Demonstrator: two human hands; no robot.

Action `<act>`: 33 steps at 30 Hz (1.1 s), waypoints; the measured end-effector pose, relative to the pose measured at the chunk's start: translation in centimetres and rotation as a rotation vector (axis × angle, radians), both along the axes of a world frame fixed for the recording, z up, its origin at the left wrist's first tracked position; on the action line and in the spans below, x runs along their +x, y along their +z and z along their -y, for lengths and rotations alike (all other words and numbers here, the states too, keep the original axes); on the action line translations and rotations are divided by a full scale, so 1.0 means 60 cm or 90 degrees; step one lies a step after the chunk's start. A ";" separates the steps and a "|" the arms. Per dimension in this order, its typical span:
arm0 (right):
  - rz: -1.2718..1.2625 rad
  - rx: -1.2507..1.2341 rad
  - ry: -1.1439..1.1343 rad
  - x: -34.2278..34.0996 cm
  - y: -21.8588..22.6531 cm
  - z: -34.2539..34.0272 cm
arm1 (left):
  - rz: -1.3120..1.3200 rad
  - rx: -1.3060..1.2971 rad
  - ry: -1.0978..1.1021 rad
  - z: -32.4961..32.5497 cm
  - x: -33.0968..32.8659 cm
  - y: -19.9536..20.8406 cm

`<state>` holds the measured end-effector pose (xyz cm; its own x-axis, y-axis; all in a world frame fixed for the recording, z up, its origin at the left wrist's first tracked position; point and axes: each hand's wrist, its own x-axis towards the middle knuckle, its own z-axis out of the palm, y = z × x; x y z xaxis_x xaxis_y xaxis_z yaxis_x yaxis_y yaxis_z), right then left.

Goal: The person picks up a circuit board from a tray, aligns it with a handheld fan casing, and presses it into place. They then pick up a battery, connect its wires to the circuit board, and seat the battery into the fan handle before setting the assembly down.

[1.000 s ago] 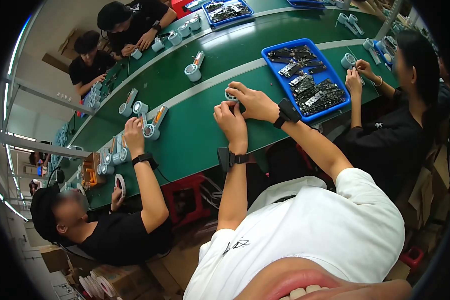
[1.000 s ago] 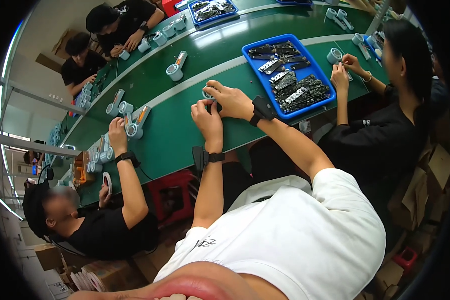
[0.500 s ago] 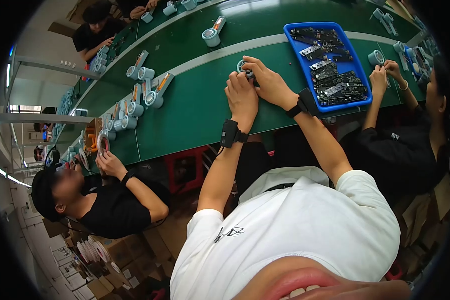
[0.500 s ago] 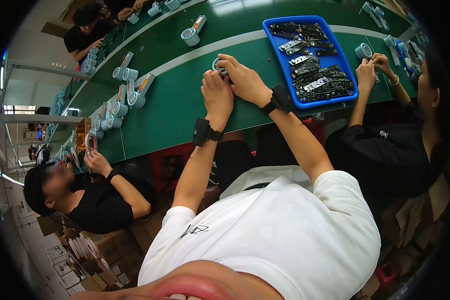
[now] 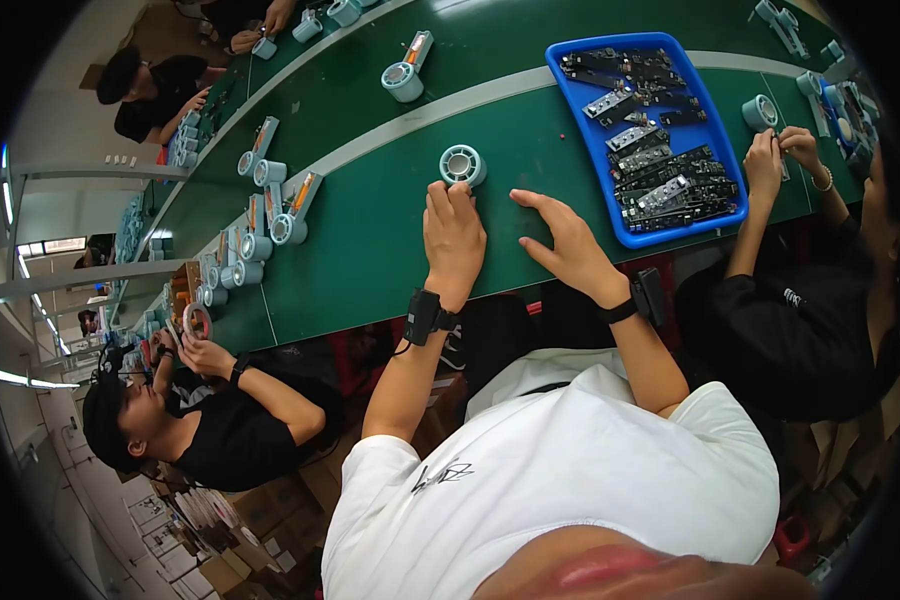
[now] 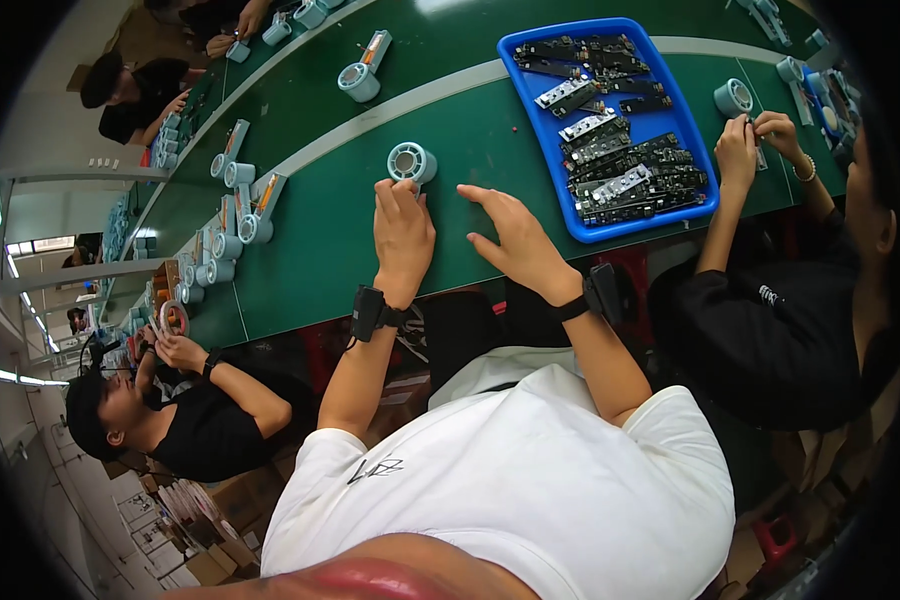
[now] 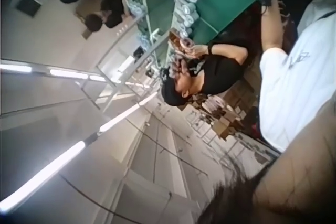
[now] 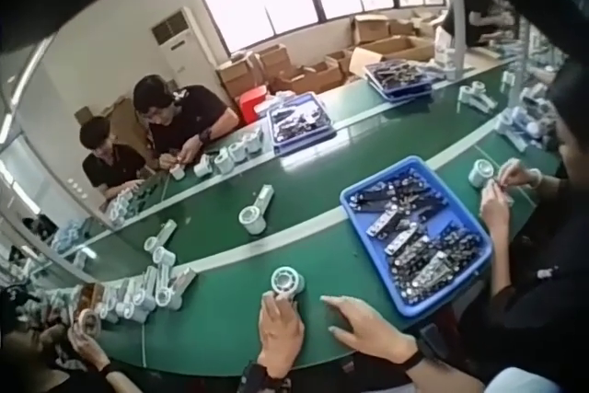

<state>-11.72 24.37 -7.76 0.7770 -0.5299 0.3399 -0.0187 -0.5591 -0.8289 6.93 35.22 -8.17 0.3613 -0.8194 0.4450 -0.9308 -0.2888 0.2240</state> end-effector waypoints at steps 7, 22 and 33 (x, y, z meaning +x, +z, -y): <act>0.072 0.035 -0.032 -0.004 -0.012 0.030 | -0.094 -0.096 -0.007 0.010 0.008 0.008; 0.100 0.100 -0.064 -0.031 -0.012 0.024 | -0.009 -0.172 0.223 0.265 0.475 0.008; 0.081 0.035 -0.061 -0.065 -0.019 -0.003 | -0.111 0.104 0.142 0.376 0.283 0.105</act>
<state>-15.61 24.57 -8.91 0.6742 -0.6204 0.4007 0.0374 -0.5132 -0.8575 23.93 12.63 -1.88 0.5989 -0.7672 0.2298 -0.7924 -0.5259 0.3091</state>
